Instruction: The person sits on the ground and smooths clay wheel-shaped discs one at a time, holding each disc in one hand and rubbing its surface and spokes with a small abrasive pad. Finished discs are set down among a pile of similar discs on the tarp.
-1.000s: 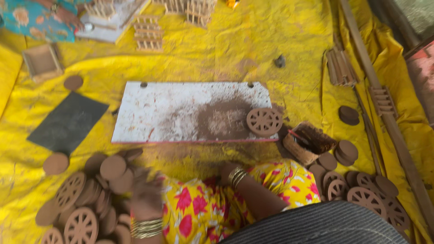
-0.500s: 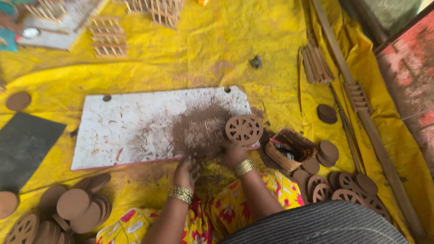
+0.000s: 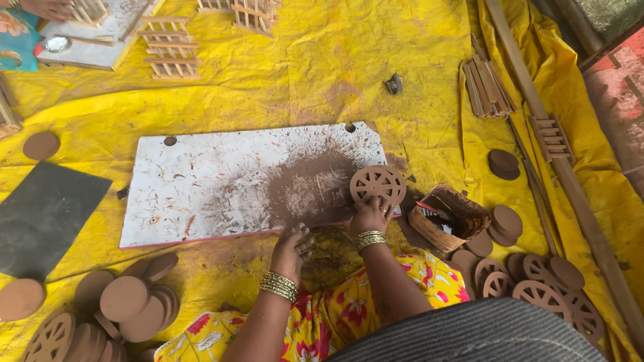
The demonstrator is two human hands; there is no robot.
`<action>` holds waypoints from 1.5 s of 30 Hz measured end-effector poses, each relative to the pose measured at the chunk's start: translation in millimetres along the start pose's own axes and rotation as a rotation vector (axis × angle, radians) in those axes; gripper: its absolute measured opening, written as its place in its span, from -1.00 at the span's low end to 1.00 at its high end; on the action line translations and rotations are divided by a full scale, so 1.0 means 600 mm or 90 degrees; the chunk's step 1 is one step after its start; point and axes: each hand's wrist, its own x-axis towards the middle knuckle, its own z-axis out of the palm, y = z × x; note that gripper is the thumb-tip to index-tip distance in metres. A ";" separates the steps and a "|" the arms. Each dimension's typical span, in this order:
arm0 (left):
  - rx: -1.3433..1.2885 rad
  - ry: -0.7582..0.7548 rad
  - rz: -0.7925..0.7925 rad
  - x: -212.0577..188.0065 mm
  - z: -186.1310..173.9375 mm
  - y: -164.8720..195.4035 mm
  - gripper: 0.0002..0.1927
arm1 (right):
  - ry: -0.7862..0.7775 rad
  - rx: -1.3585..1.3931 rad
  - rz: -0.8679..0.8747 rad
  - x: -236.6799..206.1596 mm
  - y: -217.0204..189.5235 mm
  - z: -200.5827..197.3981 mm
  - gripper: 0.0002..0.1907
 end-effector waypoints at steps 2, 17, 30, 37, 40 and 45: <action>-0.003 0.009 0.002 0.005 -0.002 0.000 -0.63 | 0.027 0.010 -0.016 0.004 0.004 -0.001 -0.64; -0.284 -0.214 0.051 0.011 0.018 0.020 -0.47 | -0.307 0.781 -0.128 0.020 0.008 0.002 -0.75; -0.283 -0.119 0.013 0.011 0.010 0.017 -0.45 | -0.036 -0.077 -0.483 -0.114 -0.065 0.067 -0.40; -0.256 -0.108 0.052 0.009 0.000 0.016 -0.39 | 0.106 0.015 -0.495 -0.119 -0.076 0.075 -0.28; -0.198 -0.101 0.030 -0.005 0.014 0.014 -0.37 | -0.151 -0.082 -0.259 -0.082 -0.071 0.065 -0.31; -0.176 -0.093 0.055 -0.011 0.027 0.011 -0.41 | 0.058 0.079 -0.279 -0.054 -0.066 0.053 -0.41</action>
